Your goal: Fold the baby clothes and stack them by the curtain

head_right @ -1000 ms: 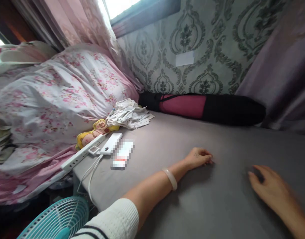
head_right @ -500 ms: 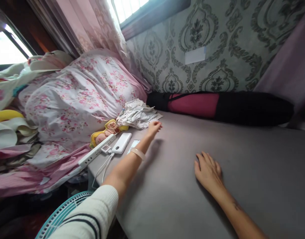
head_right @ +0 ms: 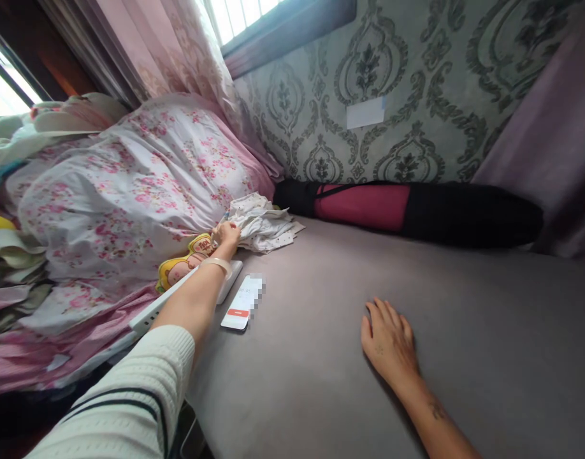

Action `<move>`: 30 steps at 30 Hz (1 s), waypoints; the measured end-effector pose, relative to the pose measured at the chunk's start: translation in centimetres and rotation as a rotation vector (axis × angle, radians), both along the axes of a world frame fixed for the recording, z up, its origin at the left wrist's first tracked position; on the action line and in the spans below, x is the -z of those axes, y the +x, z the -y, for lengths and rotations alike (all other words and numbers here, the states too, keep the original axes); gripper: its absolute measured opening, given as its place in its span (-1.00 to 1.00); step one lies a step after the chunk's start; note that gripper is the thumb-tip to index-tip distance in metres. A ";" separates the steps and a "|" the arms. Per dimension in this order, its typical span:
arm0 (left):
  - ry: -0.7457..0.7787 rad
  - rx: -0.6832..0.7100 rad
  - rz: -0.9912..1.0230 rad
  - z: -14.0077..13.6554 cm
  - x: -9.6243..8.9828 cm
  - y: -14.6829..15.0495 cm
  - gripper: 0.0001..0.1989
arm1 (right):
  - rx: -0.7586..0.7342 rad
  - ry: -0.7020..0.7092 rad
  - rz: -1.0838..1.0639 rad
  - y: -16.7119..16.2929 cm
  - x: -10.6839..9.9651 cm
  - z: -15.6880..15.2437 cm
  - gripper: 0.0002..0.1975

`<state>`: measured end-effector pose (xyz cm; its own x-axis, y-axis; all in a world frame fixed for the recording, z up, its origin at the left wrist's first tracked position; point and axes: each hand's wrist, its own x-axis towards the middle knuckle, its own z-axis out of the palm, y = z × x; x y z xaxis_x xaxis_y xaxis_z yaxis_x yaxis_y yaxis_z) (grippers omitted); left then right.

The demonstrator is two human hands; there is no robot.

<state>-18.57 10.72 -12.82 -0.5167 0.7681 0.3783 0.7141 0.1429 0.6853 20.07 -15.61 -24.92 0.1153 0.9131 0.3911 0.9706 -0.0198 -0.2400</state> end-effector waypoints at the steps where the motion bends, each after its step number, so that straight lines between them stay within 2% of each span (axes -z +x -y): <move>1: -0.013 -0.008 -0.013 -0.2 0.1 -0.1 -0.83 | 0.000 0.002 0.002 0.0 0.0 0.0 -0.50; 7: -0.080 -0.042 -0.042 -1.2 0.0 0.1 -0.75 | 0.013 0.010 0.033 -0.1 0.2 0.0 -0.51; 14: 0.069 0.034 0.050 -0.9 -0.6 2.3 -0.88 | 0.010 0.003 0.023 -0.2 0.0 -0.1 -0.53; 20: 0.265 0.325 0.416 -0.9 -1.8 6.2 -0.97 | 0.008 0.015 0.014 -0.4 -0.1 0.1 -0.54; 22: 0.269 0.375 0.481 -0.9 -2.0 7.8 -0.93 | 0.005 0.013 0.023 -0.4 -0.2 0.1 -0.54; 25: 0.284 0.511 0.727 -0.4 -2.1 10.6 -0.84 | 0.008 -0.007 0.031 -0.5 -0.4 0.1 -0.54; 27: 0.297 0.611 0.912 0.4 -2.0 12.5 -0.83 | 0.009 -0.018 0.027 -0.5 -0.5 0.2 -0.55; 30: 0.271 0.714 1.062 2.0 -1.8 15.4 -0.79 | 0.005 -0.025 0.010 -0.6 -0.7 0.3 -0.56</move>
